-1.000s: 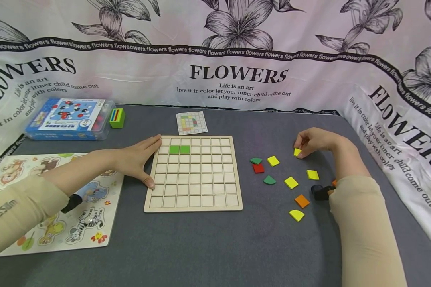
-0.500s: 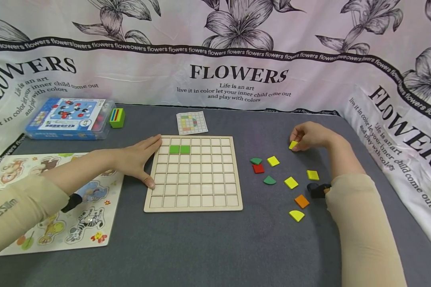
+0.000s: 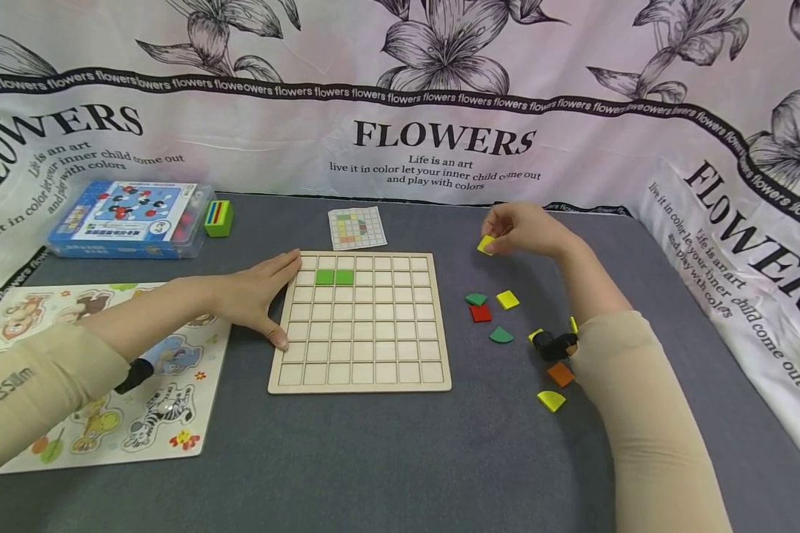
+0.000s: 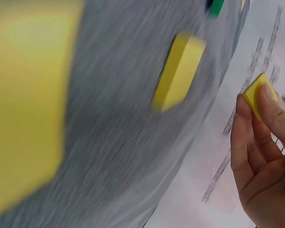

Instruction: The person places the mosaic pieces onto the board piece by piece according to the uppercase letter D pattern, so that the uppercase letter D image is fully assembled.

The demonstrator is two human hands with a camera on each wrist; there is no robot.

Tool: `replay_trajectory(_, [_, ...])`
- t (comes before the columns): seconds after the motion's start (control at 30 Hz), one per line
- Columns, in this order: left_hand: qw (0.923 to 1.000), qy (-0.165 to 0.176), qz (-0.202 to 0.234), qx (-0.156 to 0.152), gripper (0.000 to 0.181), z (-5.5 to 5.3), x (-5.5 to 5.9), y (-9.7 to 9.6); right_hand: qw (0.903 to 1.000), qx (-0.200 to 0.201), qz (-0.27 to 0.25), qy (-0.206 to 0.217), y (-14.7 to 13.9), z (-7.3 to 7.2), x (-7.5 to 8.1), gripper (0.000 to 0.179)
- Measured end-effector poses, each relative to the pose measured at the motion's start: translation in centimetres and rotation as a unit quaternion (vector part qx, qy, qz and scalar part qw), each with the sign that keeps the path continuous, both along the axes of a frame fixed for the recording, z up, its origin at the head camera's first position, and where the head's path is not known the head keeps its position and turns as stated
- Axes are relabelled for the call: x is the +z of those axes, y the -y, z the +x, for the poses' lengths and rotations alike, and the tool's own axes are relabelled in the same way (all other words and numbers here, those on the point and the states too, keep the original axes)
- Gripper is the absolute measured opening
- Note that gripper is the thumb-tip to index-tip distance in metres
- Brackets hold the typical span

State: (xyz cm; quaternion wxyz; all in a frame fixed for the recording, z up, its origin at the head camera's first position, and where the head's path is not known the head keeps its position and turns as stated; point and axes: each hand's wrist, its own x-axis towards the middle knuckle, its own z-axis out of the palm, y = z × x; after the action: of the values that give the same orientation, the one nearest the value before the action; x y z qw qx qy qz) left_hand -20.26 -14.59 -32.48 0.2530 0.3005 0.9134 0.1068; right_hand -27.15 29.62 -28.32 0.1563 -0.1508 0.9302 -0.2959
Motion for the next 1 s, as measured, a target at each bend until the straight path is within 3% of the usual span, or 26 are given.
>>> replay_trajectory(0.27, [1.0000, -0.004, -0.002, 0.000, 0.139, 0.1, 0.1, -0.1, 0.9982, 0.057, -0.015, -0.016, 5.3, 0.2, -0.2, 0.012])
replay_trajectory(0.6, [1.0000, -0.008, -0.004, -0.001, 0.138, 0.0, -0.1, -0.1, 0.9888, 0.144, -0.022, -0.034, 10.2, -0.3, -1.0, 0.012])
replay_trajectory(1.0, [0.9998, -0.016, -0.006, -0.003, 0.138, 0.0, -0.1, -0.1, 0.9867, 0.159, -0.030, -0.018, 13.2, -0.6, -0.9, 0.011])
